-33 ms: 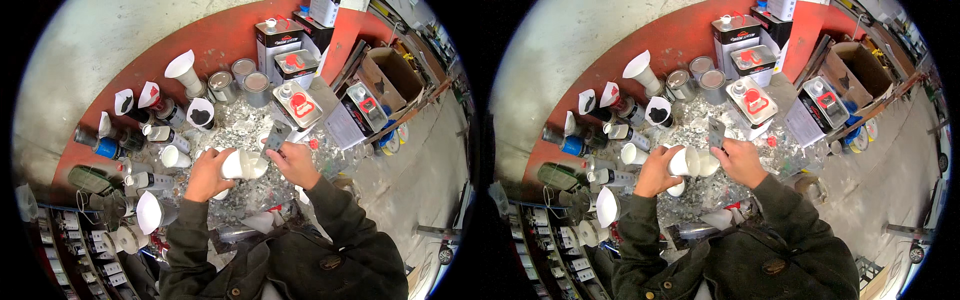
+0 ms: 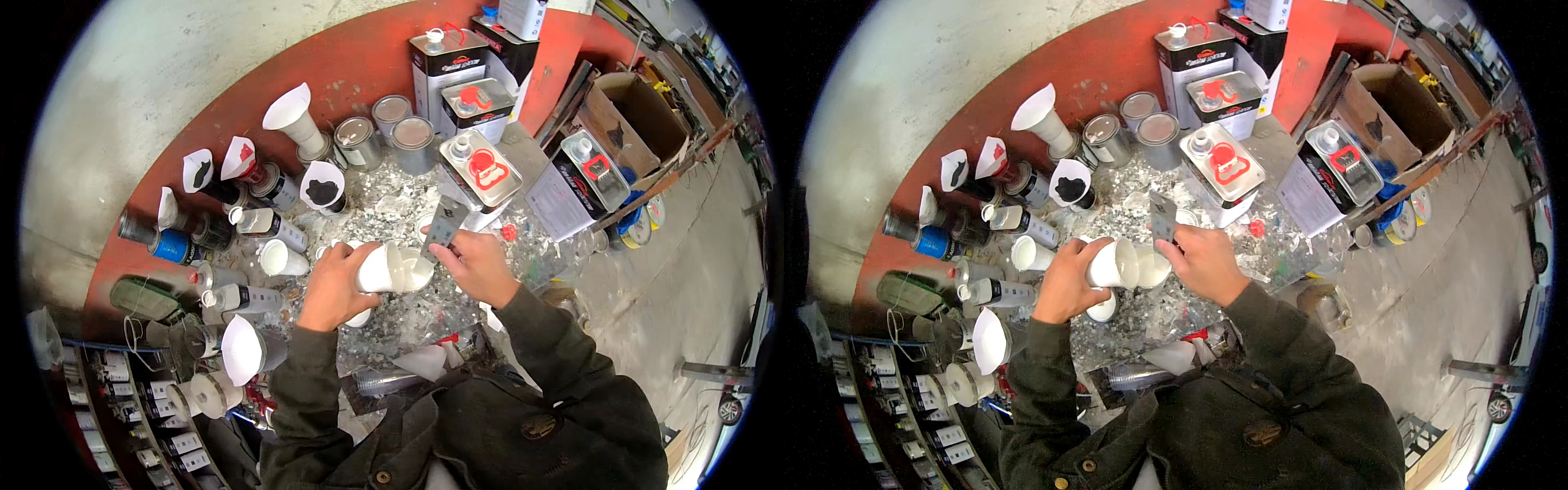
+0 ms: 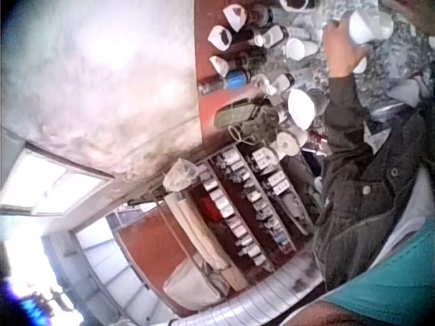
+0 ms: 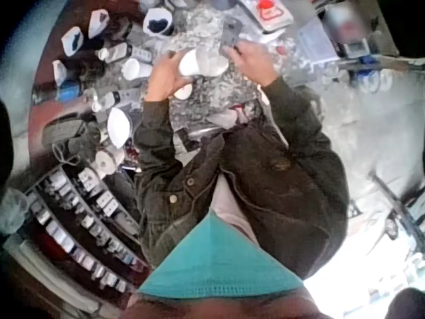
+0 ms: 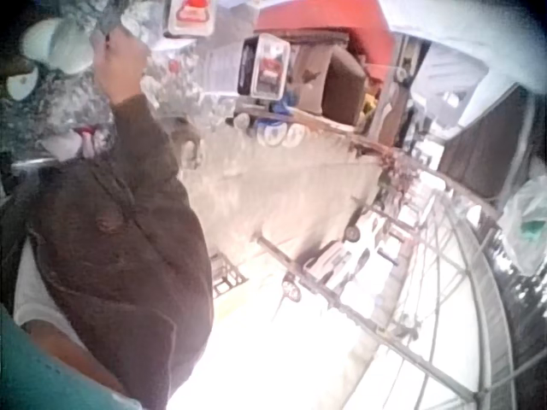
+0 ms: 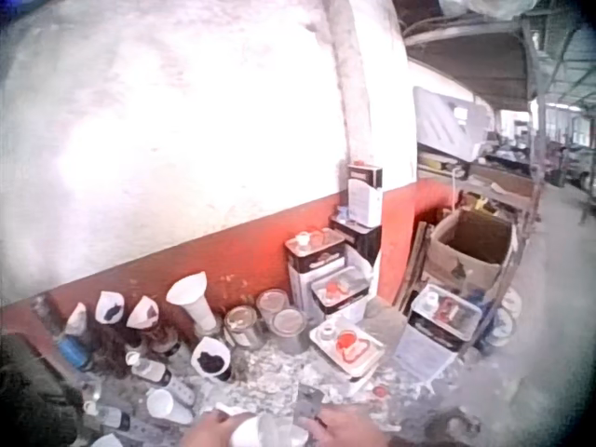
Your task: The person walks from a paint booth to a workbench in a garage. They pick up a white plastic cup and pour a white liquid from a larger container into it. They then use a metal ruler to stir the liquid in the cup.
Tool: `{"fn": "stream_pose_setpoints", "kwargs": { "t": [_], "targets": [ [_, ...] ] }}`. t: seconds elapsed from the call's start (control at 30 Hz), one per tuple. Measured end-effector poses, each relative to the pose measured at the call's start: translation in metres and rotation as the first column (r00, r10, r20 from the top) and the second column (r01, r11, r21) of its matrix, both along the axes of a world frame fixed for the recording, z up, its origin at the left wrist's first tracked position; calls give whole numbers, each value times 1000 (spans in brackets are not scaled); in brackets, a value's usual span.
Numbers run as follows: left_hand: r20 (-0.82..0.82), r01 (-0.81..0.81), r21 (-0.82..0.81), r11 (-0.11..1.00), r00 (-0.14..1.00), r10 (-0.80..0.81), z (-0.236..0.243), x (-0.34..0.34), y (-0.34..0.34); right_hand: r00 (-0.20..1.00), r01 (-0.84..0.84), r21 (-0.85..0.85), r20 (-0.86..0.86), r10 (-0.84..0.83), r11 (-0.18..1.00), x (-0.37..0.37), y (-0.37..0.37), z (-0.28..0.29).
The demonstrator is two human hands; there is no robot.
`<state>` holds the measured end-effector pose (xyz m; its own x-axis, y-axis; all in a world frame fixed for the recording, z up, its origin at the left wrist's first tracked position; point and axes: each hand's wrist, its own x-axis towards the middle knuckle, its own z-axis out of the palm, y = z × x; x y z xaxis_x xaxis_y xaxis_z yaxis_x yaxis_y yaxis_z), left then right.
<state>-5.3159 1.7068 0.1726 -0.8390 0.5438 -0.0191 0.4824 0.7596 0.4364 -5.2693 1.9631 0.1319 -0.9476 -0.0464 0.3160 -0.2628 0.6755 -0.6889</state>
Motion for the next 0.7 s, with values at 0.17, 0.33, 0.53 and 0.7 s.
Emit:
{"fn": "stream_pose_setpoints", "kwargs": {
  "t": [0.17,0.33,0.53,0.7],
  "targets": [
    [-15,10,-9,1000,1000,-10,4,-1,7,997,0,-64,-79,-6,998,0,1,-1],
    [-39,34,-14,999,999,-35,10,-2,11,997,3,-16,-73,-4,1000,1,1,3],
    [-52,36,-22,999,998,-37,16,-1,15,998,7,10,-68,-6,1000,4,2,8],
    [-72,45,-30,999,996,-47,20,0,16,997,-6,18,-81,7,1000,4,2,9]
  ]
}}
